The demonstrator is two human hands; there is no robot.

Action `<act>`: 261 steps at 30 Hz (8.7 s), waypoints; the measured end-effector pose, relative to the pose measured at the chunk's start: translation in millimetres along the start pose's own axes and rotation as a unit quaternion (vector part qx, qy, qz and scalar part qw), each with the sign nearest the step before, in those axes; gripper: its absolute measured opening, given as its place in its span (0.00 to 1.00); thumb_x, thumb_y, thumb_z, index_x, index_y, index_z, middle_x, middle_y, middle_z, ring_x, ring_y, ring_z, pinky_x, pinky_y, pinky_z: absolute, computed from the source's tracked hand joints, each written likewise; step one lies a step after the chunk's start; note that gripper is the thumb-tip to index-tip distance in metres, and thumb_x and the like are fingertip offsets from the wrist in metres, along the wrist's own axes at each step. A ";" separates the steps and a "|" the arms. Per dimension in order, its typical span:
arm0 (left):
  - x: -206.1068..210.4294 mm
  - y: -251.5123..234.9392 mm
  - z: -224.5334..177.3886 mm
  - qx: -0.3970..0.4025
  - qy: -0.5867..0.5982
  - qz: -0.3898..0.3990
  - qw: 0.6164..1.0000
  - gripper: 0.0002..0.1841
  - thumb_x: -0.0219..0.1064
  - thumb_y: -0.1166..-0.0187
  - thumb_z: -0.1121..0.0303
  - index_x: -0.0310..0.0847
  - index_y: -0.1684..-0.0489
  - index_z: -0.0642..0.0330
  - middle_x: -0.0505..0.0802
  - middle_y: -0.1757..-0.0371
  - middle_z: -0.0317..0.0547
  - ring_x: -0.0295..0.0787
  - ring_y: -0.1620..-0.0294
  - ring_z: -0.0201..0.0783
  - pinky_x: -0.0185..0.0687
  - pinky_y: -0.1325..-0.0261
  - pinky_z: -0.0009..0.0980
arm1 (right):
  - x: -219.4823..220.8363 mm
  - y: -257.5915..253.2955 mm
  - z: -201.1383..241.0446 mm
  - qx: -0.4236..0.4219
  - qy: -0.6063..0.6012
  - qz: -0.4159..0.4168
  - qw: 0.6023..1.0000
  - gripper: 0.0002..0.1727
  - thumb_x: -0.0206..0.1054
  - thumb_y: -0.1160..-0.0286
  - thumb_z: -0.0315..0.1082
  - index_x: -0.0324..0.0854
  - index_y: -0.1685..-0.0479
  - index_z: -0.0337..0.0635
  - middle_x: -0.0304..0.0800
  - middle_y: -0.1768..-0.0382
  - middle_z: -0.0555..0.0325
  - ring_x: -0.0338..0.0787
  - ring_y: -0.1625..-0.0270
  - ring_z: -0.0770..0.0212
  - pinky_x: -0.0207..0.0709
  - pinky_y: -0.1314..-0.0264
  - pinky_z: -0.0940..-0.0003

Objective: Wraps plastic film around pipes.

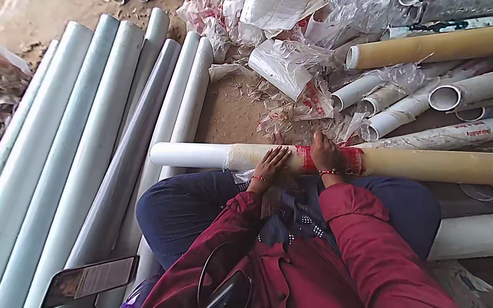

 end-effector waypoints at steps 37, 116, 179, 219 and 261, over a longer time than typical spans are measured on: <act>7.5 -16.0 -43.9 -0.020 0.075 -0.132 0.988 0.08 0.67 0.25 0.80 0.95 0.60 0.64 0.95 0.59 0.59 0.95 0.54 0.58 0.90 0.50 0.50 | -49.8 6.6 -16.2 0.230 -0.174 0.311 0.905 0.18 0.51 0.05 0.35 0.82 0.36 0.34 0.93 0.63 0.46 0.91 0.65 0.50 0.83 0.52 0.49; 2.7 -28.5 -25.7 0.020 0.258 -0.066 0.964 0.04 0.70 0.32 0.85 0.92 0.70 0.71 0.93 0.61 0.62 0.91 0.54 0.60 0.84 0.45 0.52 | -42.6 54.9 34.4 -0.005 0.076 0.226 0.971 0.16 0.54 0.13 0.25 0.88 0.42 0.33 0.94 0.58 0.32 0.94 0.52 0.30 0.78 0.47 0.35; -1.0 -18.7 -76.7 -0.087 -0.056 0.148 0.984 0.14 0.59 0.13 0.70 0.85 0.43 0.74 0.90 0.45 0.69 0.89 0.42 0.66 0.84 0.44 0.55 | -36.1 -9.0 -69.8 0.014 -0.073 0.371 0.925 0.15 0.56 0.09 0.30 0.78 0.37 0.27 0.87 0.45 0.26 0.88 0.37 0.28 0.76 0.34 0.33; -77.2 30.2 10.8 -0.228 0.201 0.070 0.950 0.16 0.65 0.16 0.68 0.83 0.40 0.73 0.87 0.34 0.67 0.80 0.25 0.61 0.70 0.20 0.52 | 0.3 16.1 18.8 0.023 0.050 0.061 0.997 0.18 0.53 0.11 0.27 0.87 0.37 0.31 0.91 0.41 0.32 0.92 0.42 0.29 0.80 0.44 0.35; -105.5 64.3 132.6 -0.480 0.203 0.062 0.851 0.38 0.78 0.29 0.69 0.70 0.13 0.53 0.63 0.05 0.42 0.36 0.01 0.47 0.23 0.05 0.58 | 24.4 18.7 230.0 -0.327 0.124 0.290 0.891 0.14 0.54 0.09 0.31 0.85 0.48 0.33 0.91 0.65 0.29 0.92 0.56 0.25 0.75 0.54 0.28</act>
Point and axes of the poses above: each hand's wrist, its own y-axis away from the middle knuckle, its own x-axis out of the palm, z = x × y, the point moved 5 cm from there along -y, towards the middle knuckle
